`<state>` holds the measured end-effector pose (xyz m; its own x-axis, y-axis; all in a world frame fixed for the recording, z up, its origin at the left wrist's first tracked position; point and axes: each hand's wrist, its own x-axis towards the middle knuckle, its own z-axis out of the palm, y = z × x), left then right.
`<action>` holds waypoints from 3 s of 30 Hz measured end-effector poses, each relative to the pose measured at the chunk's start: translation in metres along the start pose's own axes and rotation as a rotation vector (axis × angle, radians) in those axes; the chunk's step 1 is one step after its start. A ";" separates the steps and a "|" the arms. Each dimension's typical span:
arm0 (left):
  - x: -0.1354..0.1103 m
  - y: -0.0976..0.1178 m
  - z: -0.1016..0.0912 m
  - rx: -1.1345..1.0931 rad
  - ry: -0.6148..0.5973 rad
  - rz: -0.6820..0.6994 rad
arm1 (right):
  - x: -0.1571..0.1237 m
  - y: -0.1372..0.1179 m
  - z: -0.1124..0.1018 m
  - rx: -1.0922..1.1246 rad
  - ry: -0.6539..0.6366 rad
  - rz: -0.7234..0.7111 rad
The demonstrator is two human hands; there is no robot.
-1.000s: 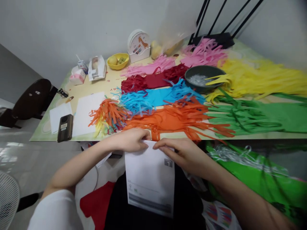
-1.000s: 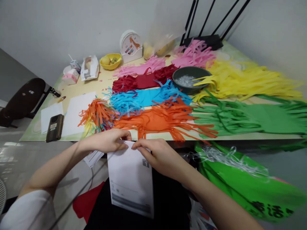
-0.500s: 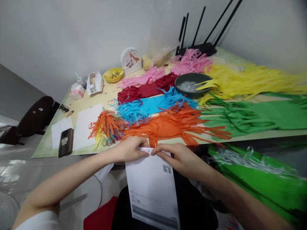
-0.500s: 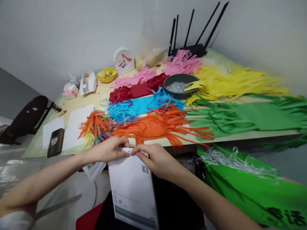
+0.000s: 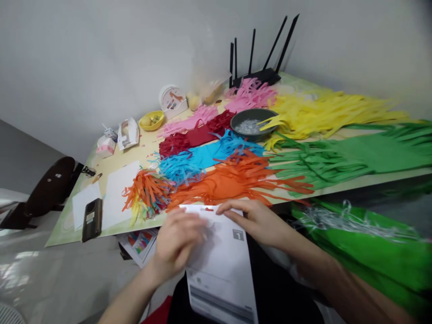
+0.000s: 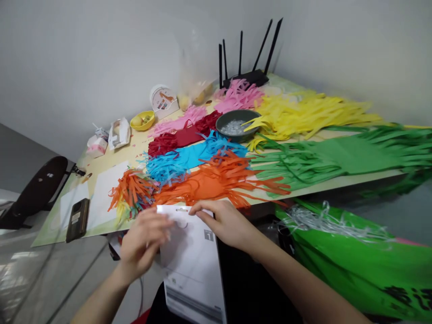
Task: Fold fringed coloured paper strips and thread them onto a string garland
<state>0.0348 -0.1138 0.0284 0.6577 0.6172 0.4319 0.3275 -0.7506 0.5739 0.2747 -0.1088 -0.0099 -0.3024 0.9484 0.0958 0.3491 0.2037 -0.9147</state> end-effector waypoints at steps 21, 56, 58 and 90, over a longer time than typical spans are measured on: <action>-0.026 -0.033 0.000 -0.213 0.717 -0.717 | -0.003 -0.023 0.025 -0.069 -0.066 -0.021; -0.015 -0.025 -0.023 0.463 0.179 -0.525 | 0.002 -0.030 0.049 0.376 -0.025 0.216; -0.014 -0.021 -0.024 0.486 0.169 -0.526 | 0.002 -0.028 0.050 0.360 -0.009 0.212; -0.122 -0.028 -0.055 -0.482 0.355 -0.923 | 0.056 -0.047 0.114 -0.220 -0.729 -0.161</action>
<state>-0.0913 -0.1553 -0.0021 0.0386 0.9844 -0.1719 0.2424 0.1576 0.9573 0.1398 -0.0927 -0.0064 -0.8449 0.5186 -0.1313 0.3962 0.4416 -0.8050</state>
